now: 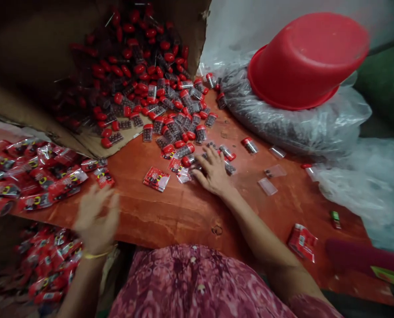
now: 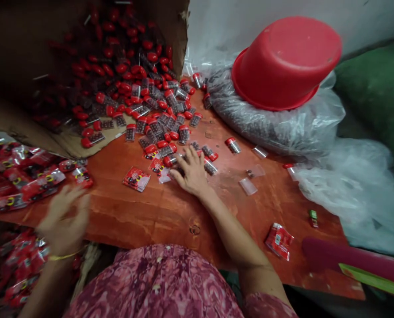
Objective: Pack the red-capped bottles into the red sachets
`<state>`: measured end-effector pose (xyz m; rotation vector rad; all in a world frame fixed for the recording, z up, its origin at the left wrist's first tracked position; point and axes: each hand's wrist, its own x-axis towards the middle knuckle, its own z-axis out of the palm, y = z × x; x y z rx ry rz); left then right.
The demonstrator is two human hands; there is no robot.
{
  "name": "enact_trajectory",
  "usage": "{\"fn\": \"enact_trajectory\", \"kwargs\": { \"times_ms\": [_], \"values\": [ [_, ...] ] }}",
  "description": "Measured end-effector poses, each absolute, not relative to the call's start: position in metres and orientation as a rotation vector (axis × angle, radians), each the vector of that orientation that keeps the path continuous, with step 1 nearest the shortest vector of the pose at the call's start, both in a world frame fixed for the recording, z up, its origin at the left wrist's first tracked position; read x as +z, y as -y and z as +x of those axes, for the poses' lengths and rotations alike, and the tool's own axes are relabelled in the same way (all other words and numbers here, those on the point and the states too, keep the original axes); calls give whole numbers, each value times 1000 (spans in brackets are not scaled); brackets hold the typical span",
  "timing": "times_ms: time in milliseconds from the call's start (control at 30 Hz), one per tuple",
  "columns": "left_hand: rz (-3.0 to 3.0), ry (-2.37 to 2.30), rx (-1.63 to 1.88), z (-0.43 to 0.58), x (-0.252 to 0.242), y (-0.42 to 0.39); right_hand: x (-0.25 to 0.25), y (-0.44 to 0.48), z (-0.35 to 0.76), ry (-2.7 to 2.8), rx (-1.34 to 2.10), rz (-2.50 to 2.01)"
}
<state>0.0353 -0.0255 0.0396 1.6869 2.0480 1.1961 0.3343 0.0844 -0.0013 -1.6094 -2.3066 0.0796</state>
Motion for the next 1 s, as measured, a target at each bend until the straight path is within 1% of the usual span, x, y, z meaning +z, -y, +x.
{"fn": "enact_trajectory", "kwargs": {
  "times_ms": [67,100,167,267,367,500,600,667,767,833,933,1000],
  "values": [
    [2053,-1922,1023,80,36,1,-1,-77,329,2422,102,-1549],
    [2140,-1855,893,100,35,-12,-1,-76,328,2436,107,-1562],
    [2210,-1769,694,133,33,-39,-3,-74,334,2403,104,-1612],
    [2227,-1787,440,155,26,-70,-8,-72,351,2324,81,-1657],
    [2248,-1788,335,156,17,-82,-12,-65,366,2235,67,-1684],
    [2281,-1752,367,153,14,-75,-6,-52,364,2063,105,-1600],
    [2281,-1801,403,152,21,-65,5,-46,344,1897,266,-1495],
    [2294,-1803,451,153,27,-60,12,-46,327,1758,478,-1472],
    [2304,-1737,547,156,35,-54,15,-51,305,1493,904,-1399],
    [2254,-1703,665,157,38,-49,15,-54,297,1328,1078,-1293],
    [1920,-1729,866,157,40,-40,14,-51,296,1175,1047,-1252],
    [1563,-1627,850,160,39,-33,14,-46,299,1137,946,-1303]
  ]
}}
